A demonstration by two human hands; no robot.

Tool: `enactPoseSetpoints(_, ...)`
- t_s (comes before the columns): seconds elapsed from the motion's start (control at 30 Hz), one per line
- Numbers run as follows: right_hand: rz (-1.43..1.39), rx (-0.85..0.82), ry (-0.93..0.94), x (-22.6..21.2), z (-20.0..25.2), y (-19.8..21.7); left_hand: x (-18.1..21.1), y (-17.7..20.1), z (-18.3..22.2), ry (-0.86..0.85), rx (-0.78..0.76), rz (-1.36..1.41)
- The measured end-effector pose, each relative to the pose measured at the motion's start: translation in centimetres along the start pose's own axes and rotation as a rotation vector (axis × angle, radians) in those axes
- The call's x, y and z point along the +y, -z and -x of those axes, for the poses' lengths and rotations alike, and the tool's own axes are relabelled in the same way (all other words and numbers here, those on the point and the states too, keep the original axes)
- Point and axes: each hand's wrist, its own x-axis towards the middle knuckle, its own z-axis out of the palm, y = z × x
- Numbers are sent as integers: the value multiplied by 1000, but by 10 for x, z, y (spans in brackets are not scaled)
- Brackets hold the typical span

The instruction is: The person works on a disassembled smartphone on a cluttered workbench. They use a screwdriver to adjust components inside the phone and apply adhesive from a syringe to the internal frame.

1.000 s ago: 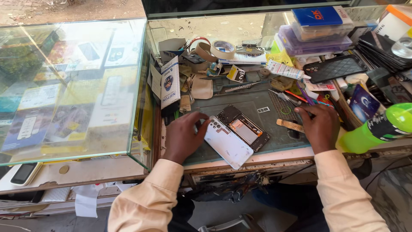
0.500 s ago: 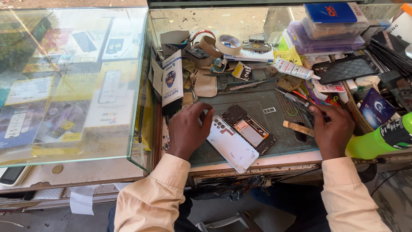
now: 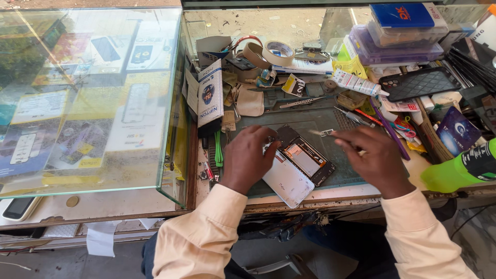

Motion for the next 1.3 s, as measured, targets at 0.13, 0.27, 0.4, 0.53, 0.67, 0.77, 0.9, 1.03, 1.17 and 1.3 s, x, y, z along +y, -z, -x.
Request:
enactPoseSetpoints(0.13, 89, -132, 96, -11, -13, -8, -3, -10, -5, 10, -16, -40)
enactPoseSetpoints(0.27, 130, -180, 183, -13, -20, -17, -6, -16, -5, 42, -13, -72)
enactPoseSetpoints(0.4, 132, -196, 191, -13, -23, -22, -5, -21, -3, 39, -38, -78)
enactPoseSetpoints(0.53, 146, -200, 212, -14, -24, -28, -4, -23, -4, 42, -59, -77)
enactPoseSetpoints(0.67, 169, -204, 209, -11, -21, -33, -6, -24, -4, 55, -77, -64)
enactPoseSetpoints(0.77, 133, -228, 166, -10, -20, -34, -6, -25, -5, 48, -63, -70)
enactPoseSetpoints(0.9, 91, -205, 148, -14, -20, -34, -5, -25, -6, 75, -98, -86)
enactPoseSetpoints(1.03, 99, -224, 113, -15, -19, -34, -4, -24, -7, 87, -113, -96)
enactPoseSetpoints(1.17, 111, -225, 73, -13, -16, -37, -5, -25, -6, 85, -107, -94)
enactPoseSetpoints(1.3, 79, -234, 68, -9, -12, -42, -5, -25, -6, 78, -107, -93)
